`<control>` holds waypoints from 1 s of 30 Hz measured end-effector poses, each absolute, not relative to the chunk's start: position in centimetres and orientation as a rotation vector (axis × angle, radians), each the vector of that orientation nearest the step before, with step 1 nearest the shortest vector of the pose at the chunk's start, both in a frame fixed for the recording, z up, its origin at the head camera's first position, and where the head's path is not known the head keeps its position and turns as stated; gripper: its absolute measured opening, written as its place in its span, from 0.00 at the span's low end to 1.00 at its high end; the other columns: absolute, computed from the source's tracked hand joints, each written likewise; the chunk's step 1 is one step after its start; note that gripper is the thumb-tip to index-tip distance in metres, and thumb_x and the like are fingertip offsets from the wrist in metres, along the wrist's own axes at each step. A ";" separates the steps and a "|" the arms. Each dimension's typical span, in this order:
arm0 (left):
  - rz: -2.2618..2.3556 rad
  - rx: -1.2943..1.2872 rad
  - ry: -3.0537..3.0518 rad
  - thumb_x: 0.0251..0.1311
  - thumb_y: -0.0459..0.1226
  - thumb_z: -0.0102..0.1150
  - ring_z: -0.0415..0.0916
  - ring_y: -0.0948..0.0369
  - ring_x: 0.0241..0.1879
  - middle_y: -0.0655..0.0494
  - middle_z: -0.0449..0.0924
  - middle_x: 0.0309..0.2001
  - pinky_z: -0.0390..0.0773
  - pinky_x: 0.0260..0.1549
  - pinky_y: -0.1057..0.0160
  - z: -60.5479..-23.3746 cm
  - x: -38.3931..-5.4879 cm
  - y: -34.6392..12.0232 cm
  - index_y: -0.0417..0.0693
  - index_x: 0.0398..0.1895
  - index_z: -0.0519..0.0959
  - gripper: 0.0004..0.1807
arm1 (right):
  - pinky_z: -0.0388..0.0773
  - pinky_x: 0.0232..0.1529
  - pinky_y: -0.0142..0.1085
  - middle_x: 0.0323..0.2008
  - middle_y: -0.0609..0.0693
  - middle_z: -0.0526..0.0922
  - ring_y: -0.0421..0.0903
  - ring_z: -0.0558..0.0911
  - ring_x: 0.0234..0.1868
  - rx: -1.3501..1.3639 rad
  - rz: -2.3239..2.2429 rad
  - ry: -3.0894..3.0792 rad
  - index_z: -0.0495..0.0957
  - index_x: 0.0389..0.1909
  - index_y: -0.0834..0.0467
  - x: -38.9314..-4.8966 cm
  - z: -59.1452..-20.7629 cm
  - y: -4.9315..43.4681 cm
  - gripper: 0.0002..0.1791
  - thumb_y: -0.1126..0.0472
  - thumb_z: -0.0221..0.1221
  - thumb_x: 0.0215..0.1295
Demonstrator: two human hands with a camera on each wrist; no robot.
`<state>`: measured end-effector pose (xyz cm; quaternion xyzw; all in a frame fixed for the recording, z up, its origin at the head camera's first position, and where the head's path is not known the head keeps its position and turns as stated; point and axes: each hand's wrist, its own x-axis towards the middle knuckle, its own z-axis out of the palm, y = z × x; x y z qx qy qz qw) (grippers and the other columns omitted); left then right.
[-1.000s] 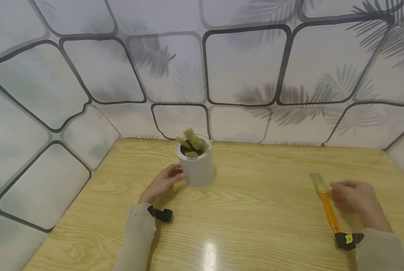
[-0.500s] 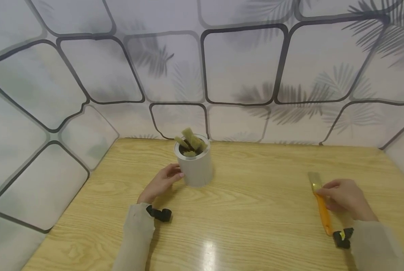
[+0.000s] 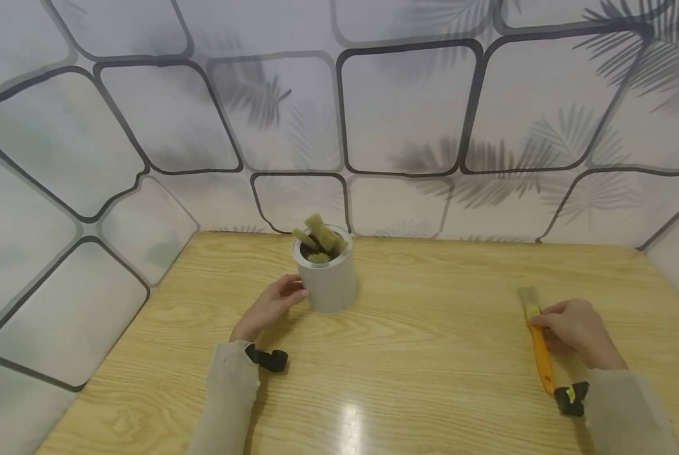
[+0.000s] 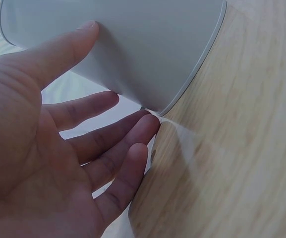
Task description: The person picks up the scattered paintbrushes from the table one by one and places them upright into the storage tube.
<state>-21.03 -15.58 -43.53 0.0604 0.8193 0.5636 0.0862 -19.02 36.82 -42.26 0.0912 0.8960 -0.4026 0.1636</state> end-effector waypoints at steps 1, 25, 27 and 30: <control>1.678 0.179 2.441 0.72 0.41 0.61 0.72 0.43 0.64 0.39 0.74 0.64 0.71 0.61 0.41 -43.6 -21.0 -15.6 0.39 0.69 0.70 0.28 | 0.85 0.32 0.40 0.31 0.47 0.84 0.43 0.84 0.29 0.271 -1.166 2.545 0.65 0.56 0.88 -19.0 -42.3 36.9 0.33 0.59 0.60 0.72; 1.680 0.182 2.443 0.73 0.42 0.60 0.72 0.44 0.64 0.39 0.74 0.64 0.71 0.61 0.41 -43.7 -21.0 -15.6 0.39 0.69 0.70 0.27 | 0.85 0.41 0.38 0.36 0.30 0.81 0.33 0.83 0.36 0.354 -1.931 2.010 0.83 0.50 0.46 -18.1 -43.1 37.5 0.08 0.56 0.62 0.74; 1.677 0.188 2.445 0.73 0.42 0.60 0.72 0.44 0.64 0.39 0.74 0.65 0.71 0.61 0.41 -43.8 -21.0 -15.7 0.39 0.70 0.70 0.27 | 0.85 0.40 0.37 0.37 0.31 0.82 0.33 0.83 0.37 0.350 -2.003 1.952 0.80 0.33 0.35 -17.9 -43.1 37.3 0.12 0.58 0.63 0.73; 1.676 0.192 2.446 0.73 0.42 0.60 0.72 0.43 0.64 0.39 0.74 0.65 0.71 0.61 0.41 -43.8 -21.0 -15.7 0.39 0.70 0.70 0.27 | 0.84 0.39 0.35 0.38 0.30 0.82 0.33 0.83 0.37 0.331 -2.070 1.922 0.79 0.38 0.38 -17.8 -43.0 36.9 0.09 0.59 0.63 0.73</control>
